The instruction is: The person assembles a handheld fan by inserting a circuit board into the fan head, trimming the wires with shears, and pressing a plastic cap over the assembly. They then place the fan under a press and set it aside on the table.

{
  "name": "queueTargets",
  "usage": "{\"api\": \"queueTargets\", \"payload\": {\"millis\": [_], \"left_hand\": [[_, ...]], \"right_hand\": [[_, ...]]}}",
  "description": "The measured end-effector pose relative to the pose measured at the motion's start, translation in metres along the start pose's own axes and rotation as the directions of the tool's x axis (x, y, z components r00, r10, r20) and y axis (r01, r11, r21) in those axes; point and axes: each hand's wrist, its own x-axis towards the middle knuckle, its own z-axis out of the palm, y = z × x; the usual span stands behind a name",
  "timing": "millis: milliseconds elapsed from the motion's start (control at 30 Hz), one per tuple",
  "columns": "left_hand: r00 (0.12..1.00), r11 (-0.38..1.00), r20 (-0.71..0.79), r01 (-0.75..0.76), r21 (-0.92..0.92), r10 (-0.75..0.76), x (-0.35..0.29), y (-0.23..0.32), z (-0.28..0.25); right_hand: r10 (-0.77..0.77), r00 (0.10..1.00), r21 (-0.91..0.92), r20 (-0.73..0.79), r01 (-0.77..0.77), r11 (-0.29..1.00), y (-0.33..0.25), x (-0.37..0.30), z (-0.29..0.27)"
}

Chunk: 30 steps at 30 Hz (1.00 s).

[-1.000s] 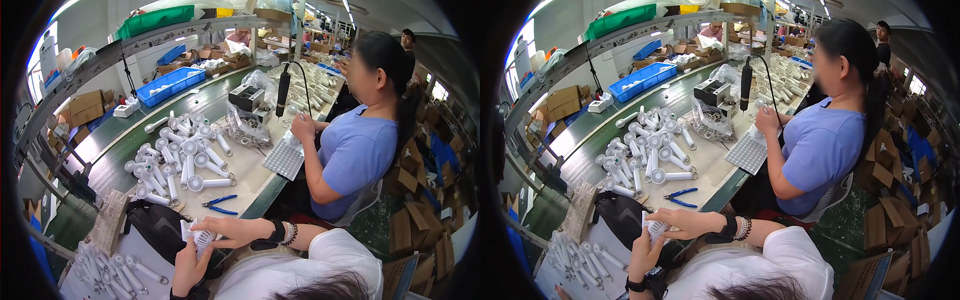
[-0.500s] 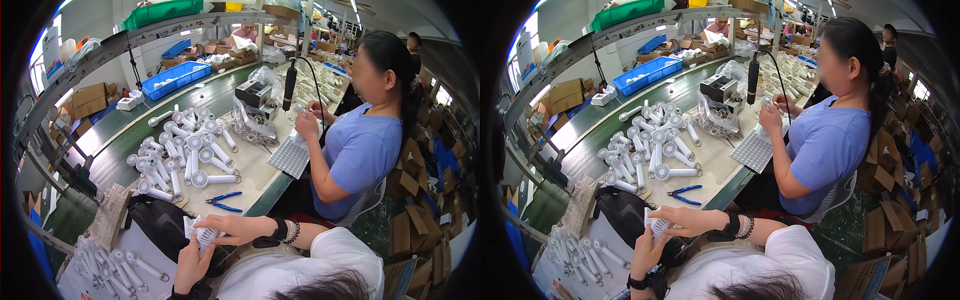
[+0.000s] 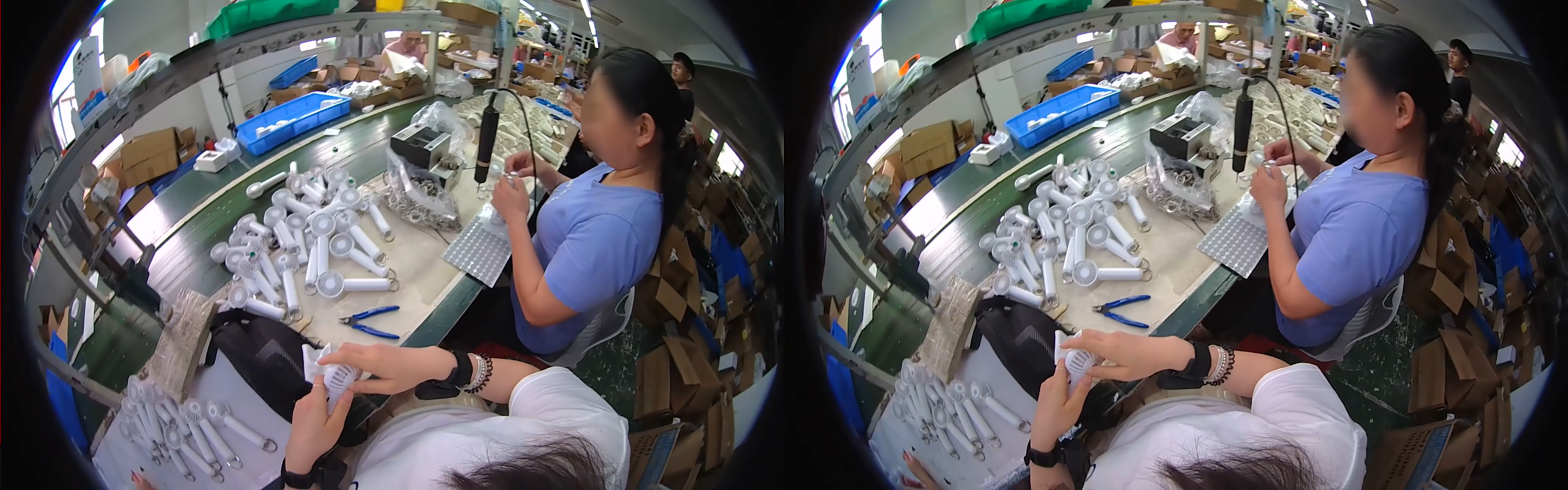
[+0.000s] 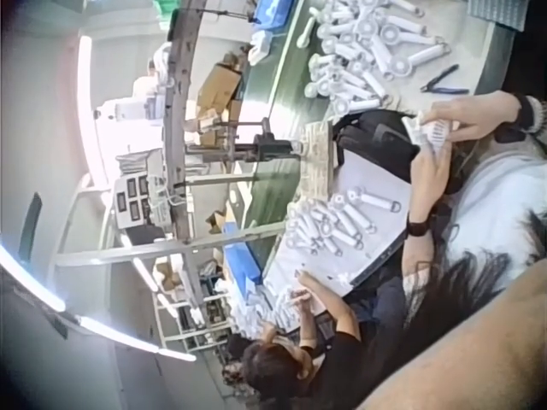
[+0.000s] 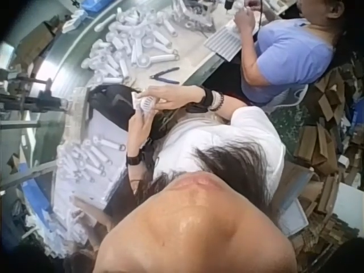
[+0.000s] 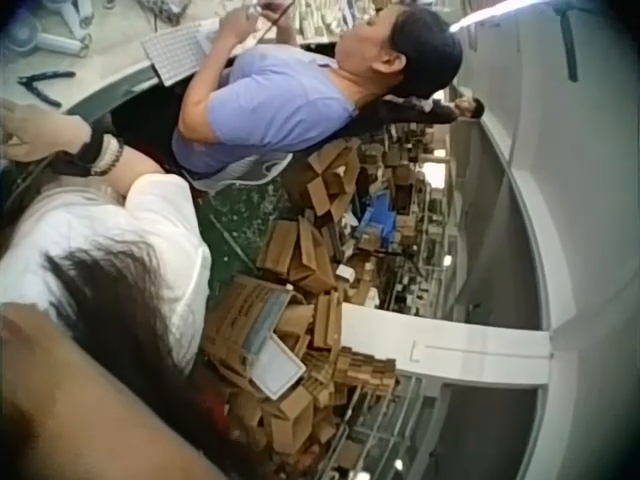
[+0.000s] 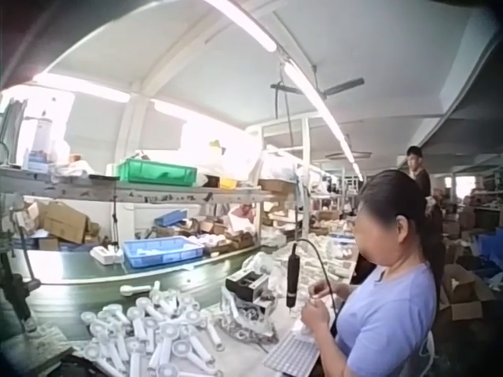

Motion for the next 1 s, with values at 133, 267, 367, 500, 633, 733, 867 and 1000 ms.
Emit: {"api": "queueTargets", "payload": {"millis": [133, 267, 367, 500, 633, 733, 867, 1000], "left_hand": [[1.000, 1.000, 0.005, -0.022, -0.019, 0.022, 0.001, -0.006, 0.000], [0.995, 0.947, -0.048, -0.101, -0.304, 0.090, 0.008, -0.008, -0.005], [0.997, 0.870, -0.056, -0.075, -0.487, 0.054, 0.004, 0.000, -0.016], [0.998, 0.709, 0.045, 0.069, -0.701, -0.053, 0.002, -0.007, -0.022], [0.986, 0.523, 0.125, 0.166, -0.836, -0.113, 0.003, -0.009, -0.031], [0.978, 0.444, 0.162, 0.204, -0.873, -0.131, 0.006, -0.013, -0.038], [0.959, 0.331, 0.203, 0.260, -0.907, -0.198, 0.013, -0.014, -0.040], [0.936, 0.220, 0.236, 0.296, -0.930, -0.260, 0.022, -0.016, -0.040]], "right_hand": [[0.031, 1.000, -0.020, -0.003, -0.031, 0.999, -0.001, 0.001, -0.004], [0.077, 0.992, 0.092, -0.100, -0.067, 0.993, -0.002, 0.006, -0.007], [0.097, 0.987, 0.253, -0.126, -0.062, 0.965, -0.005, 0.014, 0.005], [0.115, 0.989, 0.353, -0.091, -0.076, 0.933, -0.001, 0.032, 0.000], [0.136, 0.990, 0.373, -0.036, -0.113, 0.921, -0.002, 0.051, -0.004], [0.166, 0.986, 0.366, 0.014, -0.159, 0.917, 0.007, 0.062, -0.008], [0.203, 0.978, 0.347, 0.057, -0.210, 0.914, 0.022, 0.072, -0.009], [0.180, 0.983, 0.386, 0.026, -0.176, 0.905, 0.036, 0.077, -0.008]]}}
